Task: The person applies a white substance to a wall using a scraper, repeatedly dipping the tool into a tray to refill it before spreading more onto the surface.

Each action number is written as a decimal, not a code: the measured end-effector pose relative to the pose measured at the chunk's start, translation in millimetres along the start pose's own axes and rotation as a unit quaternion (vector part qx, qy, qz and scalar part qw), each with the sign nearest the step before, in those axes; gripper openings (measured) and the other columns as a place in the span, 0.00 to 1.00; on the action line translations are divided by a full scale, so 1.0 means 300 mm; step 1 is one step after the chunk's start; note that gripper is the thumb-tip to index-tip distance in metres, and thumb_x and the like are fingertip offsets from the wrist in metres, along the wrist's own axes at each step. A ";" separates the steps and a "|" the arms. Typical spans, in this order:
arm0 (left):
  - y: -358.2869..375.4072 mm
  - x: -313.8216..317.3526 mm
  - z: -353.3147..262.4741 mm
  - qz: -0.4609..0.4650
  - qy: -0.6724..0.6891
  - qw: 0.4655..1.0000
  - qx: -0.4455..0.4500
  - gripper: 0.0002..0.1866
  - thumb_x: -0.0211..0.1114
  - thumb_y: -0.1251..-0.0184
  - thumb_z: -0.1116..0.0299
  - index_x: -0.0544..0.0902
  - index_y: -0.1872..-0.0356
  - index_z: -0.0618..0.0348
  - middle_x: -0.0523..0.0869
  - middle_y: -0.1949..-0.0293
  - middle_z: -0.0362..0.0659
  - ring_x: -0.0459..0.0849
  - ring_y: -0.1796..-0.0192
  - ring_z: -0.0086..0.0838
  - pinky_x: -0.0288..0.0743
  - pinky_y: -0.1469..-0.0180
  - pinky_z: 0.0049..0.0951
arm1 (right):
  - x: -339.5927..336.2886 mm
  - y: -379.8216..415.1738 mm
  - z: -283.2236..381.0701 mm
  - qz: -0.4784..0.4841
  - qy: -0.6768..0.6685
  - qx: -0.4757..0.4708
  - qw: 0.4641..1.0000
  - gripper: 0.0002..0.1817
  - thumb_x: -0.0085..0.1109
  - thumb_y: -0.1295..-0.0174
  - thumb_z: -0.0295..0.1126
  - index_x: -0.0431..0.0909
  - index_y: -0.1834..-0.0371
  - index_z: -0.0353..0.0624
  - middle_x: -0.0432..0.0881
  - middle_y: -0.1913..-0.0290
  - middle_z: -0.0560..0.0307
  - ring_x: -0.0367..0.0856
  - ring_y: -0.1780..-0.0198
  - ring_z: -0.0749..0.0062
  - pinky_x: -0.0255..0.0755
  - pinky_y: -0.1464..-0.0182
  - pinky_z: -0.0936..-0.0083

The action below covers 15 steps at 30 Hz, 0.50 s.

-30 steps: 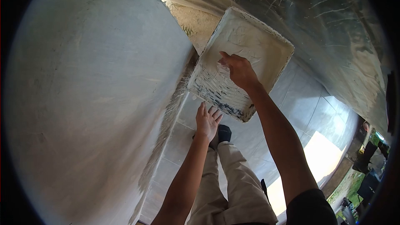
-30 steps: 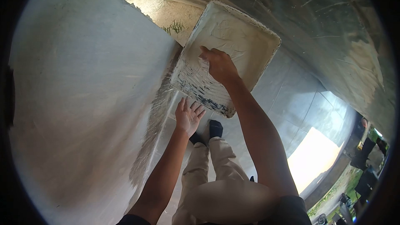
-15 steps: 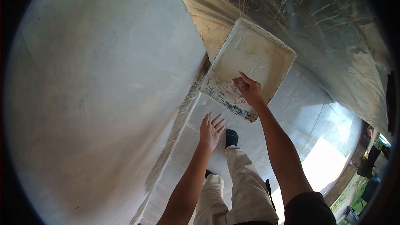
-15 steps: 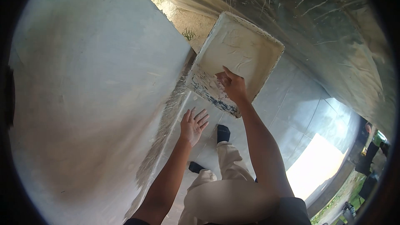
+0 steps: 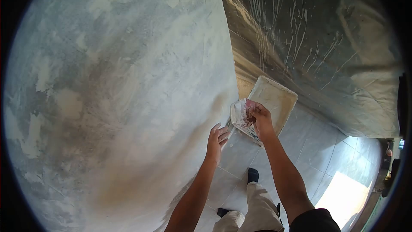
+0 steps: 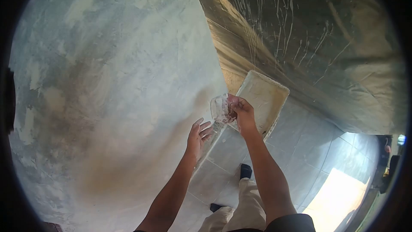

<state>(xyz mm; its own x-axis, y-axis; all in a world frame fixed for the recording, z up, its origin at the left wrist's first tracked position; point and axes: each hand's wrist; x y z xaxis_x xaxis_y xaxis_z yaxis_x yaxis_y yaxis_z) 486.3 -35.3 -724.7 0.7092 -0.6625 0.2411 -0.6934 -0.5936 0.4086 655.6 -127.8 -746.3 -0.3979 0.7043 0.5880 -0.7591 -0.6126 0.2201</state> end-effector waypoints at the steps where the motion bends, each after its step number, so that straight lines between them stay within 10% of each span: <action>1: 0.034 0.010 -0.068 0.002 -0.005 1.000 0.020 0.30 0.43 0.26 0.49 0.59 0.31 0.57 0.71 0.37 0.50 0.71 0.37 0.37 0.63 0.38 0.37 | 0.047 0.019 0.050 -0.001 -0.007 -0.004 1.000 0.11 0.48 0.35 0.19 0.74 0.52 0.35 0.82 0.59 0.56 0.80 0.64 0.76 0.75 0.60 0.79; 15: 0.713 -0.147 -0.921 -0.119 -0.169 0.815 0.541 0.22 0.42 0.24 0.55 0.73 0.44 0.61 0.83 0.56 0.47 0.80 0.51 0.31 0.71 0.47 0.32 | 0.940 0.559 0.578 0.240 -0.118 -0.115 0.957 0.12 0.43 0.32 0.23 0.67 0.46 0.38 0.77 0.49 0.51 0.80 0.51 0.67 0.77 0.52 0.67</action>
Point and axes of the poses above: each hand's wrist, its own y-axis away from the middle knuckle, its own x-axis out of the palm, z = x × y
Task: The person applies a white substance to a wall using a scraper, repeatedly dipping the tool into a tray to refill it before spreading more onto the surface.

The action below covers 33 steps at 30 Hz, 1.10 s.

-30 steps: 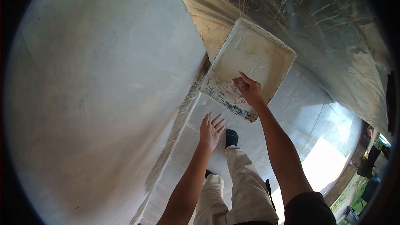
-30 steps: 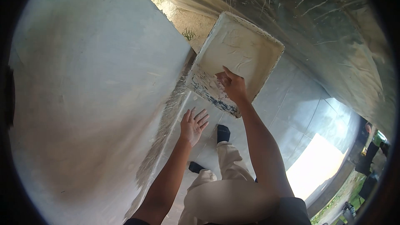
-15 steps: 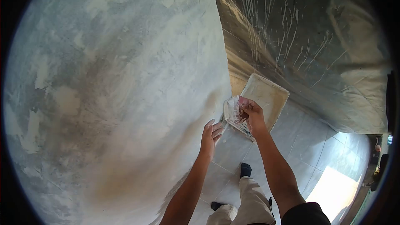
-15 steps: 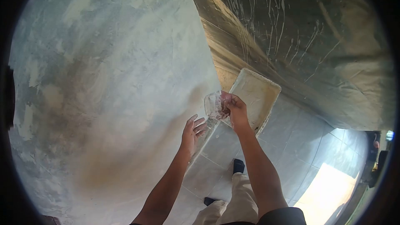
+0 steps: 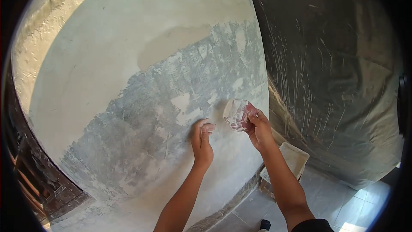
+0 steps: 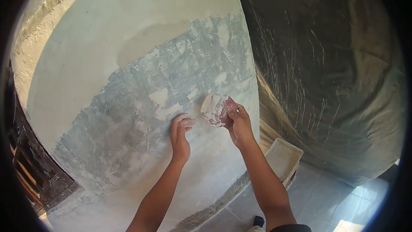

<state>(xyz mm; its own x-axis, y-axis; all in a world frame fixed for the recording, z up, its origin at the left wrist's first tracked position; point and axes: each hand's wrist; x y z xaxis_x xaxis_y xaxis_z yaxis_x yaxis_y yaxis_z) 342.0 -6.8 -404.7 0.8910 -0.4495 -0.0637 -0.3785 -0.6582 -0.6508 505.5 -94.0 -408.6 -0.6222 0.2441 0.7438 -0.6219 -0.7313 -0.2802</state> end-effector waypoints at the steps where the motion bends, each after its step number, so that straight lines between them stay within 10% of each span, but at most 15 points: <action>1: -0.035 -0.054 -0.057 -0.008 -0.027 0.999 0.044 0.20 0.43 0.24 0.58 0.73 0.43 0.60 0.83 0.56 0.47 0.80 0.52 0.30 0.71 0.47 0.32 | 0.088 0.000 0.012 0.030 0.001 -0.008 1.000 0.14 0.43 0.31 0.23 0.68 0.44 0.38 0.77 0.49 0.52 0.80 0.51 0.67 0.78 0.51 0.67; 8: -0.144 -0.350 -0.486 -0.058 -0.196 0.945 0.255 0.16 0.46 0.28 0.69 0.73 0.44 0.61 0.85 0.59 0.47 0.73 0.71 0.24 0.67 0.65 0.25 | 0.596 0.094 0.124 0.126 0.020 -0.017 0.992 0.13 0.43 0.30 0.25 0.68 0.45 0.38 0.78 0.51 0.52 0.81 0.52 0.68 0.79 0.52 0.66; 18: -0.231 -0.812 -1.015 -0.102 -0.359 0.848 0.376 0.17 0.50 0.33 0.73 0.72 0.45 0.66 0.79 0.56 0.53 0.78 0.53 0.42 0.71 0.48 0.38 | 1.250 0.235 0.177 0.251 -0.034 -0.096 0.963 0.11 0.45 0.28 0.29 0.70 0.46 0.40 0.79 0.52 0.56 0.82 0.54 0.73 0.80 0.50 0.70; 23: -0.218 -1.011 -1.220 -0.155 -0.544 0.697 0.441 0.20 0.56 0.38 0.72 0.70 0.44 0.67 0.76 0.49 0.57 0.74 0.45 0.51 0.67 0.41 0.43 | 1.484 0.292 0.133 0.289 -0.033 -0.115 0.950 0.12 0.45 0.28 0.28 0.71 0.45 0.38 0.80 0.52 0.57 0.82 0.57 0.75 0.78 0.52 0.72; 26: -0.247 -1.124 -1.271 -0.194 -0.601 0.664 0.400 0.27 0.56 0.37 0.69 0.65 0.39 0.69 0.68 0.37 0.60 0.64 0.33 0.53 0.58 0.31 0.46 | 1.614 0.311 0.116 0.295 0.022 -0.243 0.924 0.13 0.46 0.29 0.28 0.73 0.46 0.36 0.82 0.56 0.58 0.81 0.59 0.78 0.76 0.55 0.76; 28: -0.247 -1.180 -1.273 -0.232 -0.672 0.625 0.324 0.33 0.54 0.35 0.64 0.57 0.32 0.67 0.57 0.30 0.59 0.52 0.26 0.50 0.48 0.27 0.49 | 1.683 0.356 0.098 0.230 0.158 -0.485 0.829 0.13 0.49 0.33 0.27 0.77 0.50 0.34 0.83 0.66 0.40 0.84 0.67 0.56 0.73 0.63 0.70; 30: -0.266 -1.221 -1.260 -0.222 -0.696 0.626 0.273 0.37 0.52 0.32 0.61 0.49 0.28 0.66 0.47 0.25 0.56 0.43 0.23 0.47 0.41 0.25 0.52 | 1.736 0.423 0.119 0.238 0.248 -0.511 0.788 0.11 0.51 0.36 0.25 0.79 0.53 0.36 0.81 0.69 0.37 0.81 0.71 0.46 0.73 0.68 0.63; 33: -0.276 -1.249 -1.212 -0.224 -0.708 0.613 0.269 0.37 0.48 0.29 0.60 0.43 0.26 0.65 0.41 0.24 0.54 0.41 0.22 0.44 0.37 0.25 0.51 | 1.829 0.406 0.057 0.228 0.176 -0.679 0.675 0.15 0.54 0.40 0.20 0.78 0.49 0.38 0.83 0.61 0.39 0.84 0.61 0.49 0.76 0.61 0.67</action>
<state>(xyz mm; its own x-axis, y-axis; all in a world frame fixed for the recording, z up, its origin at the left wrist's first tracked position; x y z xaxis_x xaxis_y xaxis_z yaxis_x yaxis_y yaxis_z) -51.6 -3.6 -51.7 0.3447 0.9294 -0.1321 -0.2180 -0.0576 -0.9743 96.6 -60.1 -24.3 -0.8220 0.5026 0.2678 -0.0396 0.4186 -0.9073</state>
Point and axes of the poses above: each hand's wrist, its own y-axis away from the middle knuckle, its own x-axis out of the palm, z = x × y
